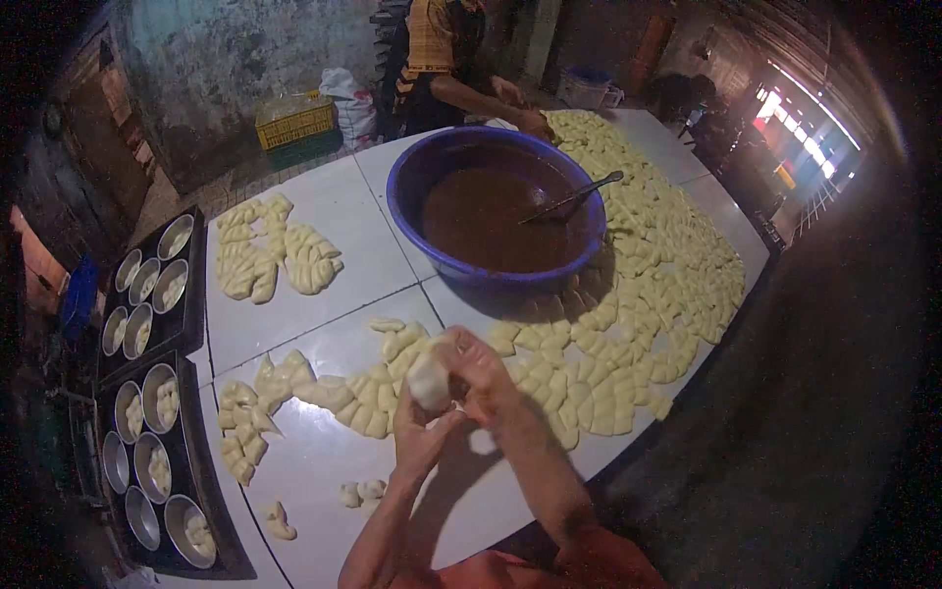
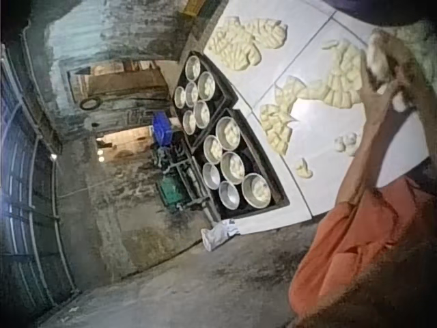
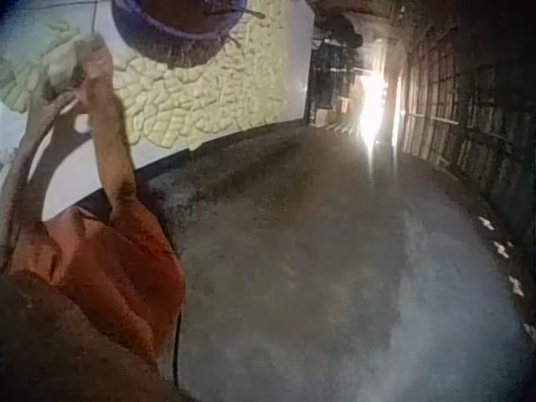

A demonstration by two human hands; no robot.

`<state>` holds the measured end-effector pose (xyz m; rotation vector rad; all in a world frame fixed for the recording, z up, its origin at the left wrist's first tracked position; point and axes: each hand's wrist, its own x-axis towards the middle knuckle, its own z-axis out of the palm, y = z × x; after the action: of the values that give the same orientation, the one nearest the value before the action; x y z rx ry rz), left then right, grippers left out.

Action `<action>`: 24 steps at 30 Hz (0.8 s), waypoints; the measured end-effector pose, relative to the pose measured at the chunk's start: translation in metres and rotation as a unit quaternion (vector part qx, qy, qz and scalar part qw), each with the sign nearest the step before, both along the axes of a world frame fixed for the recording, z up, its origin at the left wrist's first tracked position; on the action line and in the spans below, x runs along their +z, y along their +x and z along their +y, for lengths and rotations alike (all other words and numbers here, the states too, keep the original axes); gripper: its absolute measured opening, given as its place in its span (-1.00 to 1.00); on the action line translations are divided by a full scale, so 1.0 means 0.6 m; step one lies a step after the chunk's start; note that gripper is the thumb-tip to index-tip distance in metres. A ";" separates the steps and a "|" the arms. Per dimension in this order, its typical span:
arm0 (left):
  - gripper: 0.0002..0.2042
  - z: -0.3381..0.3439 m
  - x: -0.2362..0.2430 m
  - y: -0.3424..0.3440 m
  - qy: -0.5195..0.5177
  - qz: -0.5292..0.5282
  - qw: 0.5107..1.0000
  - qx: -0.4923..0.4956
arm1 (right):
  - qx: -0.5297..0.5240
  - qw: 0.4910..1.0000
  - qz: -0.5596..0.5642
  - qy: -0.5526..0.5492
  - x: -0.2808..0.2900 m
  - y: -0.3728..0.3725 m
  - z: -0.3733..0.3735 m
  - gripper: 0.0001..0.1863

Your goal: The person forms pieces of dough, fills some of them with a liquid mixture from a bowl using a spoon, and arranges the finished dough items into baking pans.

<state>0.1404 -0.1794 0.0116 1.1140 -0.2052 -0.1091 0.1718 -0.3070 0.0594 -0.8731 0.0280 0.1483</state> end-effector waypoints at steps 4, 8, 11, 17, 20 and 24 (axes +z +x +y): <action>-0.55 0.048 -0.018 0.006 0.124 0.049 0.990 -0.051 | -0.178 0.917 -0.152 -0.324 0.038 0.170 -0.139 -0.83; -0.66 0.082 0.000 0.012 0.152 0.109 0.982 -0.011 | -0.076 0.795 -0.075 -0.598 0.065 0.263 -0.187 -0.73; -0.66 0.083 0.024 0.008 0.158 0.141 0.977 -0.010 | 0.094 0.645 -0.082 -0.754 -0.003 0.317 -0.240 -0.68; -0.63 0.098 0.025 0.006 0.219 0.146 0.963 -0.054 | 0.173 0.754 -0.017 -0.633 0.035 0.308 -0.239 -0.73; -0.64 0.084 0.002 0.018 0.170 0.125 0.976 -0.046 | 0.113 0.876 0.009 -0.469 0.094 0.256 -0.187 -0.77; -0.62 0.047 0.028 0.035 0.041 0.136 0.989 -0.047 | 0.082 0.977 0.005 -0.198 0.056 0.177 -0.089 -0.83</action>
<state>0.1613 -0.1513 0.0283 1.1582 -0.0076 -0.3539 0.2783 -0.3606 0.0932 -1.2730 -0.0055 0.3087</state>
